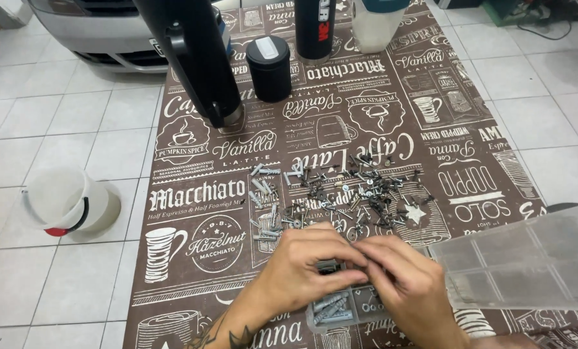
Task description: The person sorts a pile of mixed screws and fasteners on a table into a compartmentalized plastic organizer. They pick up individual screws from the table and place them into specific compartments within the organizer.
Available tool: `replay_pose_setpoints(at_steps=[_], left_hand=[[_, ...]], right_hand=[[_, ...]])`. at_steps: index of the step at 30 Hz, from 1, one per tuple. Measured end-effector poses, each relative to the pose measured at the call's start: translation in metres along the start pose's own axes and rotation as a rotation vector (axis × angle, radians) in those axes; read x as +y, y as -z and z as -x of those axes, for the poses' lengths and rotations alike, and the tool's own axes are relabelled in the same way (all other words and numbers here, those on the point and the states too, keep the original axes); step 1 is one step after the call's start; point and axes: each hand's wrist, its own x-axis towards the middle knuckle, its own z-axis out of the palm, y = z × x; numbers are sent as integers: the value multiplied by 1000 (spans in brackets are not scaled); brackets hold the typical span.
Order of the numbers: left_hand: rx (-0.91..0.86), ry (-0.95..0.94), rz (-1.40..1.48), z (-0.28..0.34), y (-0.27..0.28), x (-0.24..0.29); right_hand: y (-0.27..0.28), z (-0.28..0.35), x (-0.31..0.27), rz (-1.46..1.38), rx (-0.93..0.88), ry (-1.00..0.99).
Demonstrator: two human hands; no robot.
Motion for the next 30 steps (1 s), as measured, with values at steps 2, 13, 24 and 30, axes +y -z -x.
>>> replay_pose_setpoints(at_steps=[2,13,24,30], left_hand=[[-10,1,46,-4,1,6],[-69,56,95,-1,0,10],[-40,64,174,3,6,-3],[-54,216,143,0,39,1]], right_hand=[[1,2,1,1,-11,-2],[0,10,9,21,-45,-6],[4,5,2,41,-84,-36],[8,10,1,52,56,-91]])
